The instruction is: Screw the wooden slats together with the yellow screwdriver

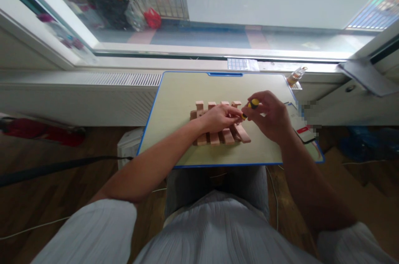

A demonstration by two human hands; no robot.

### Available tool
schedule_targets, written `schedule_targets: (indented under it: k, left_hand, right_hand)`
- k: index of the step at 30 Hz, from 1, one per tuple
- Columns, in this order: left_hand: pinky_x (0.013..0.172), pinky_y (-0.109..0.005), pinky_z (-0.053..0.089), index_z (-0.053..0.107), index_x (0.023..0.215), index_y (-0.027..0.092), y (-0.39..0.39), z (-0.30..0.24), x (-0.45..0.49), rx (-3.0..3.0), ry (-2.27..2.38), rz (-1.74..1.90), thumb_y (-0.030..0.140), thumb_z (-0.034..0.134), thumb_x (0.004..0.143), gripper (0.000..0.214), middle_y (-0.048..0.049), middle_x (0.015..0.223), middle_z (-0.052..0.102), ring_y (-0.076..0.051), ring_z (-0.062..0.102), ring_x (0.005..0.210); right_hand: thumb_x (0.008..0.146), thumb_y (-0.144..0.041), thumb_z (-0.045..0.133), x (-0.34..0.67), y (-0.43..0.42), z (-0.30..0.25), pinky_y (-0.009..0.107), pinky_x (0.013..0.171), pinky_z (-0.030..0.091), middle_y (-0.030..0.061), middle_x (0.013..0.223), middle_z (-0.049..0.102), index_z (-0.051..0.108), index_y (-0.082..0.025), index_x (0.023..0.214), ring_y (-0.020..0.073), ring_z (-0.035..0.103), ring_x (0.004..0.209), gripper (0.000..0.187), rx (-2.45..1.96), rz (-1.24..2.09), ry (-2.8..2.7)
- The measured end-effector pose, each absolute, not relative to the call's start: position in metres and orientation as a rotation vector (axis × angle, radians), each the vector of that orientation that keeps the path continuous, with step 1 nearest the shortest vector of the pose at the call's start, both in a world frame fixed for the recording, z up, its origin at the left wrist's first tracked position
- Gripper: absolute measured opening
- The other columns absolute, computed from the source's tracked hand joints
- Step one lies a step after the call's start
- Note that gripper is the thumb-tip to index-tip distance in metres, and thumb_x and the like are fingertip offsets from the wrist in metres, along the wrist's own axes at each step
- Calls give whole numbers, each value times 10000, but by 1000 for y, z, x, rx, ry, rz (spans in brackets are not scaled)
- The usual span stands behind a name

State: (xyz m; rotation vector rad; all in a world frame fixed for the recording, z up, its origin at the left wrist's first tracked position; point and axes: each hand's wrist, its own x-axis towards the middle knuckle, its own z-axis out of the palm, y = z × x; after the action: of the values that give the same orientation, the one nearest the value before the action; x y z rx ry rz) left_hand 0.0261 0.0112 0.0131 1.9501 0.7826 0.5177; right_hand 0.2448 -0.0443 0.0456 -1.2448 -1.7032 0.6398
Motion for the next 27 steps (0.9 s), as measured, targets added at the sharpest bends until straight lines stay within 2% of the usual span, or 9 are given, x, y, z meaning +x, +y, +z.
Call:
schedule_targets:
  k: [3, 8, 15, 27]
  left_hand:
    - [759, -262, 485, 868, 1084, 163, 12, 14, 26, 1960, 774, 505, 366, 660, 999, 303, -34, 912, 806, -153, 682, 820]
    - [736, -272, 474, 869, 1121, 150, 10, 15, 27, 1966, 794, 506, 375, 670, 1013, 320, -57, 917, 821, -147, 676, 789]
    - [914, -296, 535, 885, 1051, 177, 10, 16, 27, 2064, 837, 515, 249, 692, 961, 225, -62, 1075, 872, -184, 764, 965]
    - [746, -280, 493, 877, 908, 150, 13, 15, 33, 2085, 836, 474, 220, 742, 922, 153, -50, 878, 840, -156, 704, 775]
  right_hand:
    - [941, -419, 802, 250, -44, 50, 383, 722, 649, 50, 1058, 822, 731, -259, 1221, 218, 792, 768, 330, -1226, 706, -1765]
    - [984, -404, 769, 255, -44, 52, 395, 774, 655, 65, 1057, 841, 696, -255, 1196, 244, 824, 840, 269, -1252, 674, -1847]
    - [1015, -383, 733, 255, -48, 53, 382, 765, 637, 72, 1069, 851, 635, -259, 1195, 263, 854, 868, 239, -1291, 574, -1940]
    - [1020, -342, 717, 254, -52, 53, 367, 773, 620, 43, 1085, 854, 621, -281, 1183, 275, 867, 924, 198, -1295, 437, -2036]
